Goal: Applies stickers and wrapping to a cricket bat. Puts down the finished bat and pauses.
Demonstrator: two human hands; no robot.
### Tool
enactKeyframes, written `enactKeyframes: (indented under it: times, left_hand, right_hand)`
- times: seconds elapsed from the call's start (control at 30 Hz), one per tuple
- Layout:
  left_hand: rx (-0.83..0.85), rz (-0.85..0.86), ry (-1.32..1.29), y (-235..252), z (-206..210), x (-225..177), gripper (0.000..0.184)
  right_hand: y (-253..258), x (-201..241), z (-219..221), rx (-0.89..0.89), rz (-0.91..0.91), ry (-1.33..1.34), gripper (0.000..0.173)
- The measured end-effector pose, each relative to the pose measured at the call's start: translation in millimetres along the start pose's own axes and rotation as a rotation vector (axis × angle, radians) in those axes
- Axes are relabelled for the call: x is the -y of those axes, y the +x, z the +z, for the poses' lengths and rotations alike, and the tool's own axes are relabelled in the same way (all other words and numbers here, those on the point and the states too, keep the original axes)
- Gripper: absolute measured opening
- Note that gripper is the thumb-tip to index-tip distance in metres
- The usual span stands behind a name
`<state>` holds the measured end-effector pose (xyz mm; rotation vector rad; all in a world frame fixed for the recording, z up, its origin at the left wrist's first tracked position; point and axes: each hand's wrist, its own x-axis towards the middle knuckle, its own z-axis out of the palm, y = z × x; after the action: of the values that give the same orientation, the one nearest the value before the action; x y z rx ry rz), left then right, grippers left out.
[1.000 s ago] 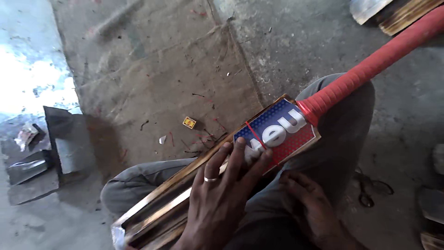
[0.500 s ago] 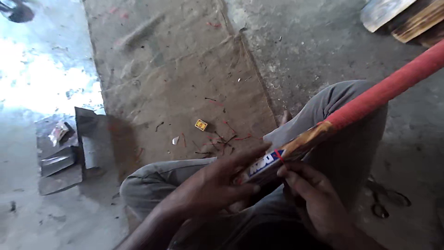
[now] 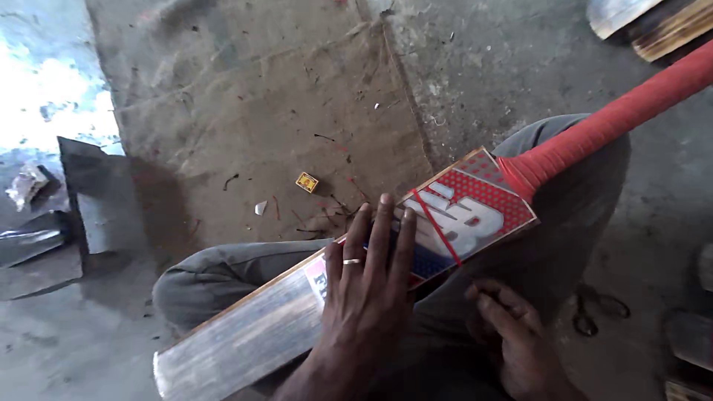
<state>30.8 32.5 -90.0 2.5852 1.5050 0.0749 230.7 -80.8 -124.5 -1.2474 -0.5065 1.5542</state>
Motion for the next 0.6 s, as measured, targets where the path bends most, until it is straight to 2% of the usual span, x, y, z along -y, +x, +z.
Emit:
enactKeyframes:
  times: [0.13,0.23,0.3,0.4,0.5,0.57,0.6]
  left_hand:
    - [0.025,0.024,-0.048,3.9,-5.5,2.6,0.09]
    - [0.132,0.038,-0.166,8.9,-21.0,8.8,0.088]
    - [0.279,0.018,-0.346,12.5,-37.6,15.7,0.095]
    - [0.599,0.008,-0.757,22.3,-61.1,29.8,0.102]
    - [0.904,-0.061,-1.145,31.9,-59.2,43.0,0.1]
    - [0.947,-0.022,-1.247,39.4,-48.6,52.2,0.09]
    - [0.871,-0.015,-1.226,39.7,-48.5,56.2,0.081]
  right_hand:
    - [-0.8,0.8,-0.9,0.036,-0.007,0.037,0.021]
    - [4.2,11.5,2.8,0.118,-0.052,-0.003,0.022]
    - [8.1,22.6,8.7,0.173,-0.085,-0.007,0.022]
    - [12.9,37.5,18.0,0.252,-0.115,0.024,0.02]
    - [18.3,44.6,24.5,0.272,-0.117,0.042,0.02]
    - [25.0,45.6,26.5,0.244,-0.079,0.035,0.02]
    - [28.7,45.5,28.6,0.226,-0.043,0.037,0.02]
